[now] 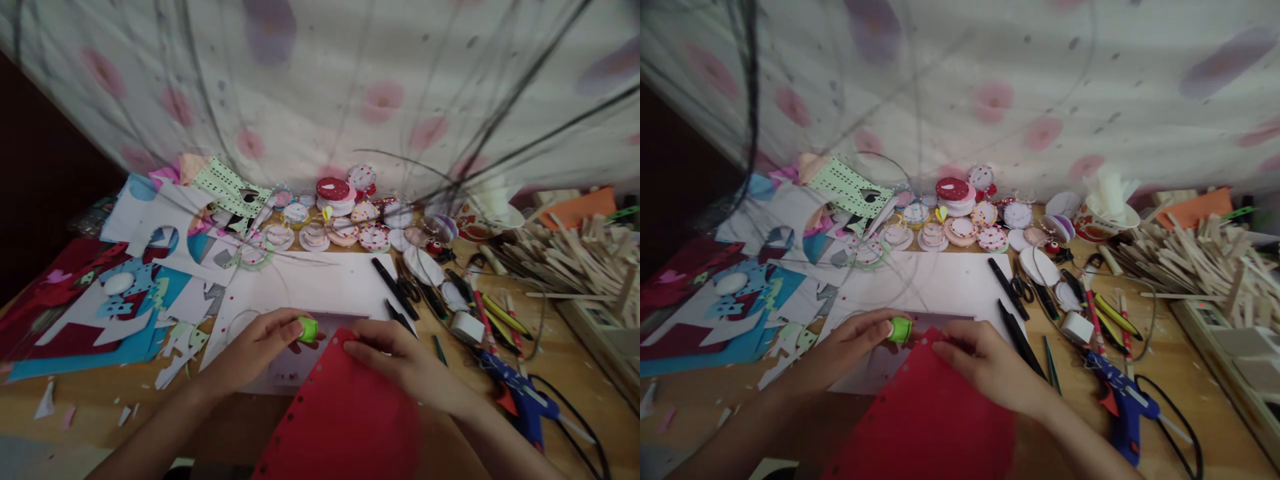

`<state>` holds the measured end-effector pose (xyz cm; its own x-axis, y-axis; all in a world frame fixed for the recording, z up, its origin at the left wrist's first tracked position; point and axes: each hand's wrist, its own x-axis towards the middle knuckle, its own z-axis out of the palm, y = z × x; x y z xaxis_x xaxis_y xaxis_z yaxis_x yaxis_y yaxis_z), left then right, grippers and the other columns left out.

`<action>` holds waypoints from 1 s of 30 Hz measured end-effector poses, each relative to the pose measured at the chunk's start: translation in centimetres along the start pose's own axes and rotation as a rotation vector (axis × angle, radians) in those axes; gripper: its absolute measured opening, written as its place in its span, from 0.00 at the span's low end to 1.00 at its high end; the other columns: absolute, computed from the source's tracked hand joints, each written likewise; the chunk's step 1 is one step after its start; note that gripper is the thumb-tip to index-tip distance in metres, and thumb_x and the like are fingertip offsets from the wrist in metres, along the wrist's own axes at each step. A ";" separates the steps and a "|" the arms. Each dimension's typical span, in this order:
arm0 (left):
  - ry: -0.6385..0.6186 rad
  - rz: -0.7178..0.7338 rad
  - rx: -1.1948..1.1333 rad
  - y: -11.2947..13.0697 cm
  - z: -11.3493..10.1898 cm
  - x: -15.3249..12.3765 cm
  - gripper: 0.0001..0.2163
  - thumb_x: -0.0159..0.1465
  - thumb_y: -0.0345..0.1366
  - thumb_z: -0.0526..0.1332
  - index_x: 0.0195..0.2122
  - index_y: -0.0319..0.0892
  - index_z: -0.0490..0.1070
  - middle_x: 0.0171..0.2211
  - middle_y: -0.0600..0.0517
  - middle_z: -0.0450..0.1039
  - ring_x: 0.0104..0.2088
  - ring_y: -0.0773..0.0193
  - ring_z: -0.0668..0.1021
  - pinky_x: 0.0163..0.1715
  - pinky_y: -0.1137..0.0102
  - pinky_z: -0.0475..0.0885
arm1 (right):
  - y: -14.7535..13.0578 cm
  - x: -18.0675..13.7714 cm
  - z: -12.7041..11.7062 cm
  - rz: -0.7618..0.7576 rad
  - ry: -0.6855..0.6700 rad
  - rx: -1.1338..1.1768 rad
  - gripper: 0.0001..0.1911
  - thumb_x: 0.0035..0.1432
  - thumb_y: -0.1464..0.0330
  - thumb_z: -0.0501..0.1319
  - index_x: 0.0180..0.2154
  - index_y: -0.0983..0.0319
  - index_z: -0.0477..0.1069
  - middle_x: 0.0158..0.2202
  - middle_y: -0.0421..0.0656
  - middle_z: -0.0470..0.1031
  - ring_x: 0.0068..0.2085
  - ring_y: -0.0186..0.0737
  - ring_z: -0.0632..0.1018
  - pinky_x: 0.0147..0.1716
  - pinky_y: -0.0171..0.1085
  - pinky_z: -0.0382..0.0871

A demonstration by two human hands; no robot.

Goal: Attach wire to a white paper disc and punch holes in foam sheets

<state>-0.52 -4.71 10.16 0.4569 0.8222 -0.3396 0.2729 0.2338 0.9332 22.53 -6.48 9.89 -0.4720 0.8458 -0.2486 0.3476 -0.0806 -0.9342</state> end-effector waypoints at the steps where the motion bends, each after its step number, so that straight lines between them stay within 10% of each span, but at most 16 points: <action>1: -0.007 -0.023 -0.033 -0.2 0.0 0.1 0.18 0.64 0.48 0.55 0.48 0.44 0.72 0.41 0.50 0.76 0.40 0.61 0.76 0.41 0.69 0.70 | -0.2 0.2 0.1 -0.001 -0.012 0.012 0.17 0.63 0.59 0.52 0.27 0.62 0.67 0.23 0.37 0.62 0.26 0.32 0.64 0.23 0.30 0.57; 30: 0.069 0.064 0.132 -0.2 0.1 -0.6 0.14 0.57 0.43 0.64 0.43 0.45 0.70 0.38 0.54 0.73 0.40 0.61 0.74 0.40 0.70 0.69 | -1.9 0.9 1.4 -0.197 0.146 -0.385 0.10 0.59 0.74 0.52 0.27 0.61 0.67 0.21 0.36 0.67 0.22 0.30 0.64 0.22 0.31 0.54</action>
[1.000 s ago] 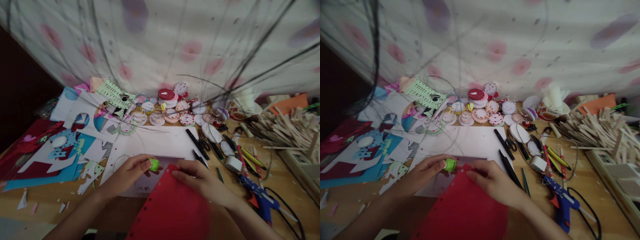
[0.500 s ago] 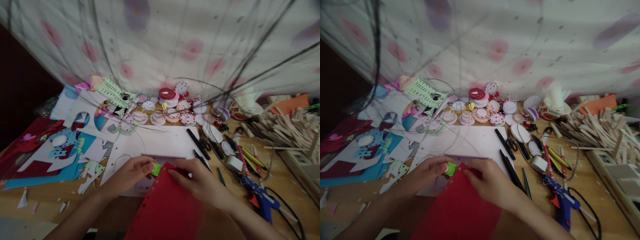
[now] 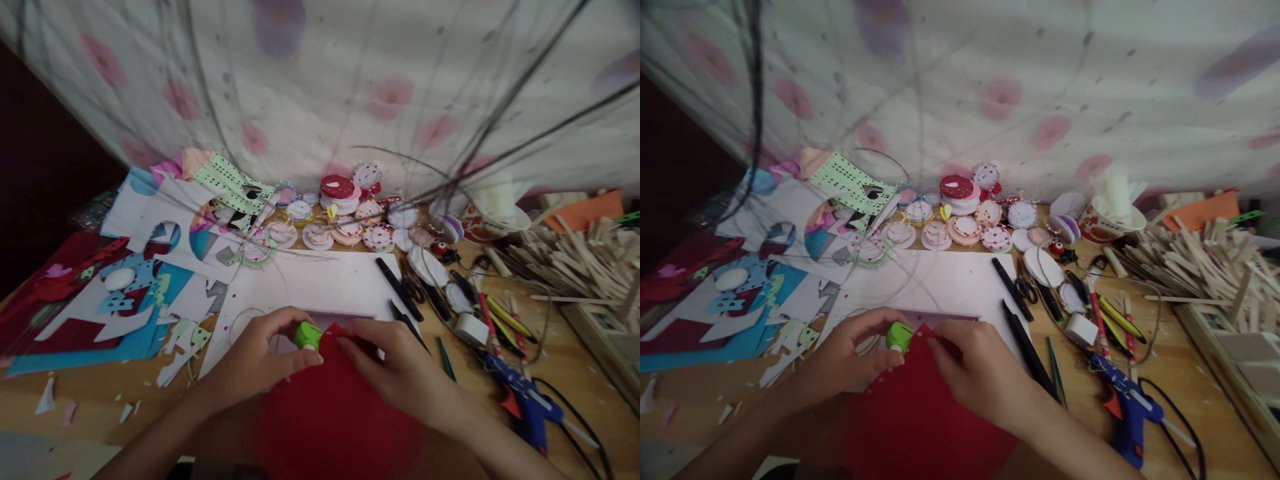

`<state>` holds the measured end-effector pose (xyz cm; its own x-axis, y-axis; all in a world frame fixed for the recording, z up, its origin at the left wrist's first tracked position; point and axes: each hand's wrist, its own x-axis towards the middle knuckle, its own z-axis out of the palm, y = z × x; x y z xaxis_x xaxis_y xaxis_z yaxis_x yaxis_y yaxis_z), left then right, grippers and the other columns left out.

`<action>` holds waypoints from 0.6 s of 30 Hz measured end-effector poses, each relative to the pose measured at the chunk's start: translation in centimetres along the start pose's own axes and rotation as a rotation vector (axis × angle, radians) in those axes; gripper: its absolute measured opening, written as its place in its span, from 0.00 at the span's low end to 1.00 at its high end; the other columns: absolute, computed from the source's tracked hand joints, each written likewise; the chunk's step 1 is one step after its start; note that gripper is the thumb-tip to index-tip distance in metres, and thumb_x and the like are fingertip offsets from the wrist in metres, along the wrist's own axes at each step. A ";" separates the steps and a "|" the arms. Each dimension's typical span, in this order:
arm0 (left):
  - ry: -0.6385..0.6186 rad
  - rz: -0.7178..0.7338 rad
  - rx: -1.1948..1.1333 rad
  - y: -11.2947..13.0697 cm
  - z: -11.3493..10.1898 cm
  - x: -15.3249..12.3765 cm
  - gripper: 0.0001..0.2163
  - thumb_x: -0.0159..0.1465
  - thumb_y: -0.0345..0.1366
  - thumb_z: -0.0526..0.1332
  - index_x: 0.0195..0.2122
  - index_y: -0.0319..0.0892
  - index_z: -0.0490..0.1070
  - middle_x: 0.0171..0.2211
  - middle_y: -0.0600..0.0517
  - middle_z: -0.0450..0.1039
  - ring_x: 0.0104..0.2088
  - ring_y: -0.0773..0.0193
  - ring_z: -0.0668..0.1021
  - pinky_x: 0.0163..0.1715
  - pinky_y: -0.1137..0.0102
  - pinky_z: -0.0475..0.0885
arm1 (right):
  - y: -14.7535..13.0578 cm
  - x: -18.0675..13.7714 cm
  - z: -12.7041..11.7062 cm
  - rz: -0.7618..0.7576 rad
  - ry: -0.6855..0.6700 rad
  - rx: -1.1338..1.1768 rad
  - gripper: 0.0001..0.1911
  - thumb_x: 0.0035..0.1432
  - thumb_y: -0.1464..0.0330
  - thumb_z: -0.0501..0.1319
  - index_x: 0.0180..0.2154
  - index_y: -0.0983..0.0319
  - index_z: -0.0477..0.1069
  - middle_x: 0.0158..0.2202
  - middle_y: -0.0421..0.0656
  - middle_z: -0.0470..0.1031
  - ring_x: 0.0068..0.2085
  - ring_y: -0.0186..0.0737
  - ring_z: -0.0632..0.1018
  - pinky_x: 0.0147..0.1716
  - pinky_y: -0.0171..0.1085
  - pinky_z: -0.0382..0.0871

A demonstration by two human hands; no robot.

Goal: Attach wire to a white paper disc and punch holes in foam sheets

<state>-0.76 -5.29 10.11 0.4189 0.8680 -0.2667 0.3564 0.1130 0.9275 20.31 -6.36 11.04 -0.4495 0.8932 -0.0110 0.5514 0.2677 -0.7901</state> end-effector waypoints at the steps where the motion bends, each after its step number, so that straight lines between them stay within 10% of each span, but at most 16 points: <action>1: 0.001 -0.004 0.012 0.1 -0.1 -0.1 0.15 0.56 0.43 0.65 0.43 0.46 0.70 0.38 0.54 0.73 0.39 0.61 0.74 0.40 0.70 0.69 | 0.0 -0.1 0.0 -0.001 0.003 -0.004 0.10 0.59 0.74 0.52 0.27 0.61 0.67 0.21 0.36 0.67 0.22 0.30 0.65 0.22 0.31 0.54; 18: -0.030 0.074 0.124 0.4 0.4 -0.2 0.20 0.53 0.44 0.68 0.46 0.45 0.71 0.43 0.53 0.75 0.45 0.59 0.74 0.46 0.68 0.67 | -0.3 -0.4 0.1 -0.044 -0.031 -0.025 0.10 0.62 0.73 0.52 0.31 0.62 0.70 0.27 0.40 0.73 0.27 0.33 0.71 0.27 0.31 0.60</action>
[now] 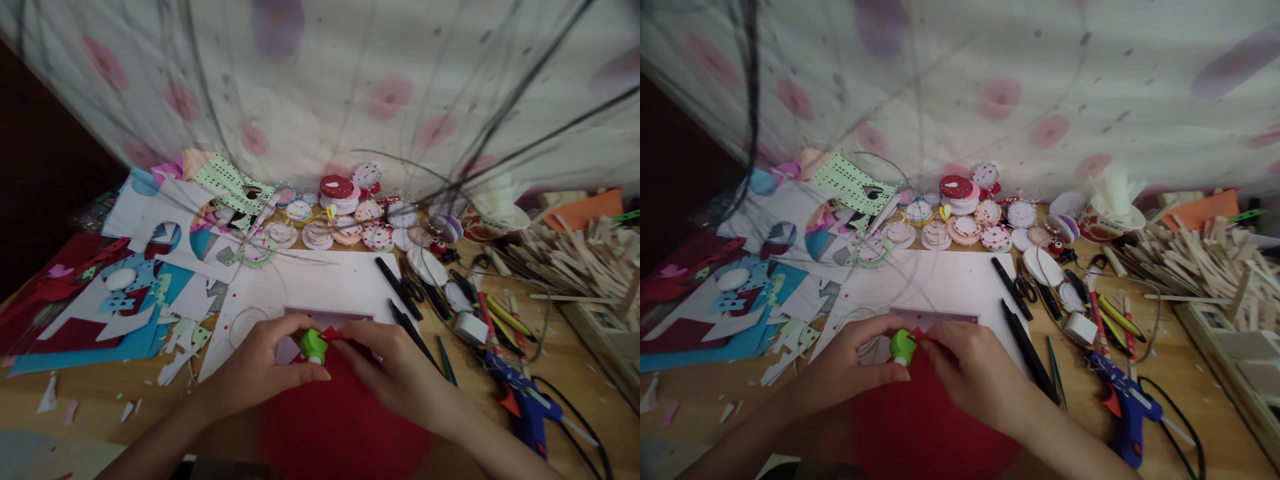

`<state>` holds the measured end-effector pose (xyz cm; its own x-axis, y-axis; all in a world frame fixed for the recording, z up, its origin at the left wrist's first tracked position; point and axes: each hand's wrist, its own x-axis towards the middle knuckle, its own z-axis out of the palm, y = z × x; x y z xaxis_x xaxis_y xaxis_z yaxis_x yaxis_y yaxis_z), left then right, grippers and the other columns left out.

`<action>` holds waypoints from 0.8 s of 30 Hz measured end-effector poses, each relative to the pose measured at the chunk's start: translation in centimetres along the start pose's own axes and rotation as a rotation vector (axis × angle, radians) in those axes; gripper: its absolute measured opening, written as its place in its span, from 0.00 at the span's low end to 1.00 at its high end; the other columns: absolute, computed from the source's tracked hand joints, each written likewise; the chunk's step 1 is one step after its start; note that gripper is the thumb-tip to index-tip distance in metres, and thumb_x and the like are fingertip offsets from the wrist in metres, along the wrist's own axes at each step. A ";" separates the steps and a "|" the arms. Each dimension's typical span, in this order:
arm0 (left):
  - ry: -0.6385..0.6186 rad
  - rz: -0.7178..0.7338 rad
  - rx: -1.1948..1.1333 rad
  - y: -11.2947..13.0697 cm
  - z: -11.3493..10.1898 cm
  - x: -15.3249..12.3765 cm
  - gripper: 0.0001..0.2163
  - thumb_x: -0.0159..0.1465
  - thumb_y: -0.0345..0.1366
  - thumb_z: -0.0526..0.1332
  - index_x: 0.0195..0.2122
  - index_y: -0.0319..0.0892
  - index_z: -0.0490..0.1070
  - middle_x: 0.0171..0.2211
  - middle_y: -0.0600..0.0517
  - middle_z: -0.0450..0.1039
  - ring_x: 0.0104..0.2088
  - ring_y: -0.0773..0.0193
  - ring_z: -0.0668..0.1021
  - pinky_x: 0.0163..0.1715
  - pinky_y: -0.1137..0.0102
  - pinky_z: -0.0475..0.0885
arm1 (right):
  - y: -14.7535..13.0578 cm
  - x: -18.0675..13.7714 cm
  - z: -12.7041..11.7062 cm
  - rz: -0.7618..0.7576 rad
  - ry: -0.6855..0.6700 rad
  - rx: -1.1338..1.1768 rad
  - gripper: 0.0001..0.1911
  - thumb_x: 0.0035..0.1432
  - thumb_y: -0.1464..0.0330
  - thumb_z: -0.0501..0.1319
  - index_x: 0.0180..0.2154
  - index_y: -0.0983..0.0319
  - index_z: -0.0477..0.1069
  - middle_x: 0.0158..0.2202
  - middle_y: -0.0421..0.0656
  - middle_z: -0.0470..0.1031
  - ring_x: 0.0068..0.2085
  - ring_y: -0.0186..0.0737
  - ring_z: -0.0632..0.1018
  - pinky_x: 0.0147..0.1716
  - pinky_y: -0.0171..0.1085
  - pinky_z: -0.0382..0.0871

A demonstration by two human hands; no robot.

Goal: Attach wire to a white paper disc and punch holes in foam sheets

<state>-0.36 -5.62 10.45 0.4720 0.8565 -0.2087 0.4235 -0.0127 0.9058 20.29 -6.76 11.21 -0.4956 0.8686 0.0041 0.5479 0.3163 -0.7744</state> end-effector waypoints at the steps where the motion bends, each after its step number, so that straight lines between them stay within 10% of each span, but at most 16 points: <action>1: 0.002 -0.013 -0.014 -0.1 0.0 0.1 0.21 0.53 0.44 0.68 0.46 0.45 0.71 0.43 0.53 0.75 0.45 0.58 0.74 0.46 0.68 0.67 | 0.0 0.0 0.0 0.003 -0.002 0.004 0.10 0.62 0.73 0.52 0.31 0.62 0.70 0.27 0.40 0.73 0.27 0.33 0.70 0.27 0.31 0.60; 20: 0.012 0.084 0.100 -0.3 0.8 0.5 0.13 0.59 0.41 0.63 0.43 0.42 0.70 0.38 0.53 0.75 0.40 0.63 0.75 0.40 0.71 0.67 | 0.5 0.3 0.2 0.115 -0.025 0.196 0.08 0.60 0.64 0.57 0.38 0.63 0.69 0.31 0.40 0.73 0.30 0.34 0.71 0.29 0.31 0.63; 24: -0.026 0.090 0.124 -0.1 1.2 0.8 0.11 0.58 0.34 0.63 0.43 0.41 0.71 0.38 0.52 0.76 0.38 0.63 0.75 0.40 0.70 0.67 | 0.8 0.6 0.2 0.088 -0.102 0.296 0.30 0.46 0.60 0.69 0.51 0.60 0.66 0.43 0.42 0.75 0.42 0.40 0.74 0.42 0.35 0.66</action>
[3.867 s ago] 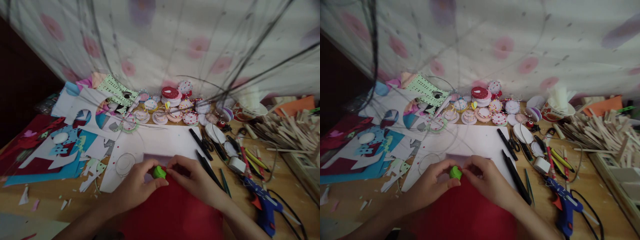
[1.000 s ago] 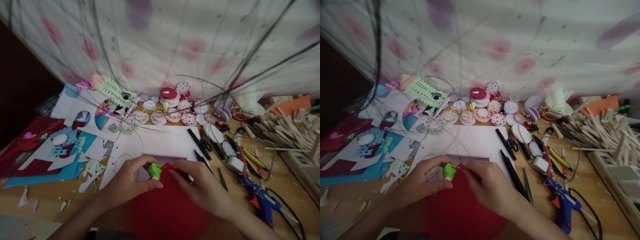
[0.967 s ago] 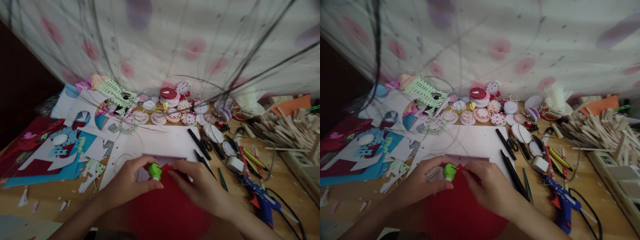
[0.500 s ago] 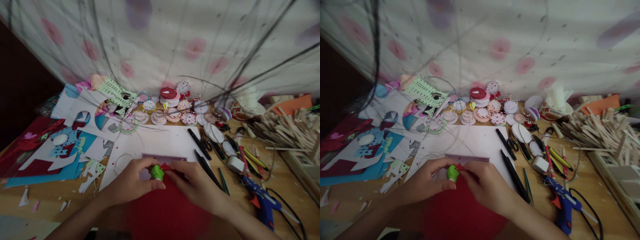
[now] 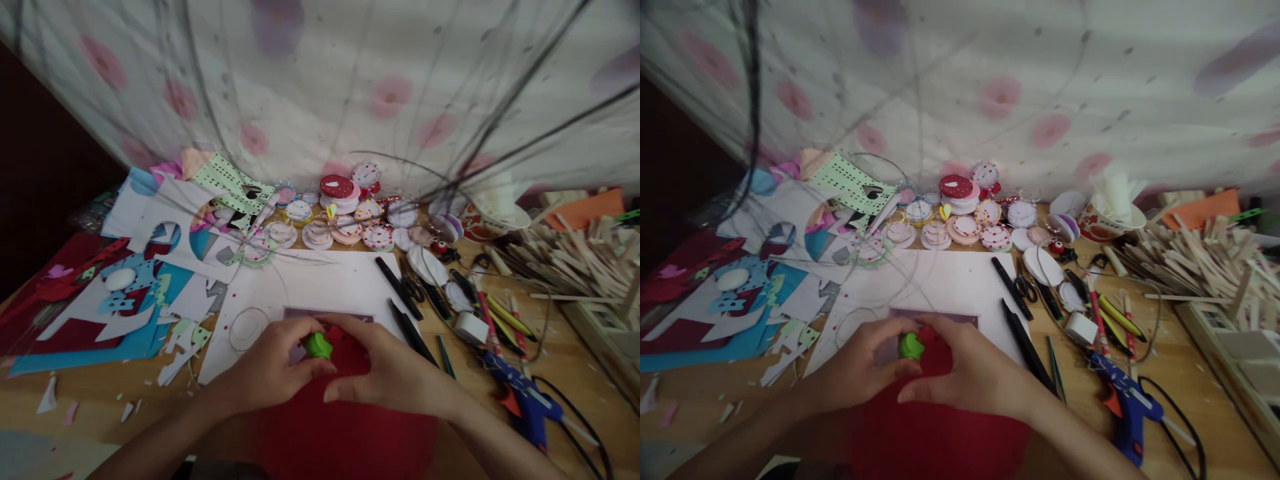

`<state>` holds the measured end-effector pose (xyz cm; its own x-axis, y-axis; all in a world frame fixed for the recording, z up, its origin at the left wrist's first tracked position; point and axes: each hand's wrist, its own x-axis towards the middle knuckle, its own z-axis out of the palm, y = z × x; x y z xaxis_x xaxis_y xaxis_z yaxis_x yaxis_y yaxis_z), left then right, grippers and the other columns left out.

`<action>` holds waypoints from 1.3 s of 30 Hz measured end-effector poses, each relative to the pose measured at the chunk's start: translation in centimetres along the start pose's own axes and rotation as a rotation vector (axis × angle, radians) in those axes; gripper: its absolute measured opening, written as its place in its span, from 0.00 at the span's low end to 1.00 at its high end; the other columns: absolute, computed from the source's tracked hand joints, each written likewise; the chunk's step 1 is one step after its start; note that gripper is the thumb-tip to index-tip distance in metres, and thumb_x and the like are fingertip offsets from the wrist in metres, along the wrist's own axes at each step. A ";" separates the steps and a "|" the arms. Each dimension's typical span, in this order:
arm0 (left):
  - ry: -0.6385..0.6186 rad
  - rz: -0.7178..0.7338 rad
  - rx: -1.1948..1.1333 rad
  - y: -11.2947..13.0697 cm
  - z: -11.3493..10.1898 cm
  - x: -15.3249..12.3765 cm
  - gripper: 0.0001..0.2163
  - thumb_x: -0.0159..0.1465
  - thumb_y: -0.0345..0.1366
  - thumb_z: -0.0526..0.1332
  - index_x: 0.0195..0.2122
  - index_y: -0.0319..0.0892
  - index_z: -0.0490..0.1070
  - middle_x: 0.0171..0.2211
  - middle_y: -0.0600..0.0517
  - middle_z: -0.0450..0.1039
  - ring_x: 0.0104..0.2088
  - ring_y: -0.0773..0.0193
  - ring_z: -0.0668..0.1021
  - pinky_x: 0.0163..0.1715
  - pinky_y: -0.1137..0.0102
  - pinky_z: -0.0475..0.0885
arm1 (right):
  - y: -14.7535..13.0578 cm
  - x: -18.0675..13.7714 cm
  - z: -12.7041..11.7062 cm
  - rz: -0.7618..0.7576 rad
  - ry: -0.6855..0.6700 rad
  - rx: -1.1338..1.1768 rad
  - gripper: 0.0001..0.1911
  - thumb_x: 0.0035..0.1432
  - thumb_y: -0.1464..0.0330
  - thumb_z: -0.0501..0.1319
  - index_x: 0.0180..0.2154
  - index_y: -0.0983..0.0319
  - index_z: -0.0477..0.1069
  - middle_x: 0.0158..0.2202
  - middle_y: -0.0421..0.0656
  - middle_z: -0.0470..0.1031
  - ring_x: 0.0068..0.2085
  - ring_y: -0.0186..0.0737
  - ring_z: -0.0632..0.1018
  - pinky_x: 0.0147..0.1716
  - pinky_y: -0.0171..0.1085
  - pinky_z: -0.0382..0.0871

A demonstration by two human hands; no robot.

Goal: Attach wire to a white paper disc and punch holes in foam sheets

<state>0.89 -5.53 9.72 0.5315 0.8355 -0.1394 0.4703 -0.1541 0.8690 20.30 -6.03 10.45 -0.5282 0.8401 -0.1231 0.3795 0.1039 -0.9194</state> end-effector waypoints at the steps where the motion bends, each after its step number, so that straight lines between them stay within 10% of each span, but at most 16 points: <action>1: 0.007 0.002 0.015 -0.1 0.1 0.1 0.12 0.58 0.32 0.62 0.43 0.41 0.72 0.38 0.52 0.76 0.38 0.63 0.75 0.39 0.70 0.67 | 0.2 0.1 0.1 -0.008 -0.006 0.021 0.28 0.46 0.61 0.70 0.49 0.60 0.68 0.43 0.41 0.75 0.43 0.41 0.74 0.44 0.35 0.66; 5: 0.035 0.026 0.035 -0.4 0.6 0.2 0.12 0.56 0.28 0.61 0.42 0.41 0.72 0.38 0.51 0.76 0.38 0.63 0.75 0.39 0.71 0.68 | 1.1 0.5 0.9 0.019 0.009 0.090 0.16 0.50 0.63 0.67 0.42 0.61 0.73 0.37 0.39 0.77 0.39 0.40 0.75 0.40 0.35 0.67; 14: -0.017 -0.055 0.009 -0.8 0.6 0.6 0.13 0.56 0.35 0.64 0.43 0.44 0.74 0.39 0.53 0.78 0.39 0.61 0.77 0.40 0.70 0.69 | 1.7 0.1 -0.2 0.081 -0.073 0.099 0.24 0.46 0.62 0.69 0.46 0.61 0.71 0.38 0.40 0.75 0.39 0.41 0.74 0.40 0.36 0.67; 18: -0.048 -0.028 0.090 -1.2 -0.4 0.5 0.19 0.57 0.43 0.65 0.48 0.45 0.71 0.44 0.52 0.76 0.43 0.60 0.76 0.44 0.69 0.68 | 2.9 -1.1 -0.7 0.227 -0.096 0.025 0.08 0.54 0.63 0.62 0.34 0.62 0.73 0.28 0.38 0.73 0.30 0.35 0.71 0.27 0.31 0.63; 33: -0.137 0.304 0.470 -0.2 -1.9 0.3 0.11 0.62 0.29 0.59 0.46 0.45 0.70 0.44 0.49 0.72 0.46 0.58 0.72 0.47 0.65 0.65 | 3.9 -5.7 -0.8 0.212 0.148 -0.134 0.12 0.59 0.65 0.56 0.25 0.60 0.68 0.21 0.37 0.68 0.24 0.34 0.68 0.22 0.32 0.61; 39: 0.106 0.198 0.335 -1.8 -1.3 -1.8 0.14 0.63 0.36 0.59 0.51 0.49 0.64 0.50 0.50 0.69 0.53 0.57 0.68 0.54 0.63 0.61 | 5.3 -8.8 0.0 0.186 0.392 0.058 0.09 0.55 0.61 0.61 0.36 0.56 0.77 0.40 0.45 0.78 0.42 0.45 0.77 0.38 0.37 0.74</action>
<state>-1.83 -6.05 8.97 0.5677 0.8193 0.0805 0.5785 -0.4666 0.6690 26.92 -12.86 6.66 -0.1222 0.9815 -0.1477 0.3917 -0.0891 -0.9158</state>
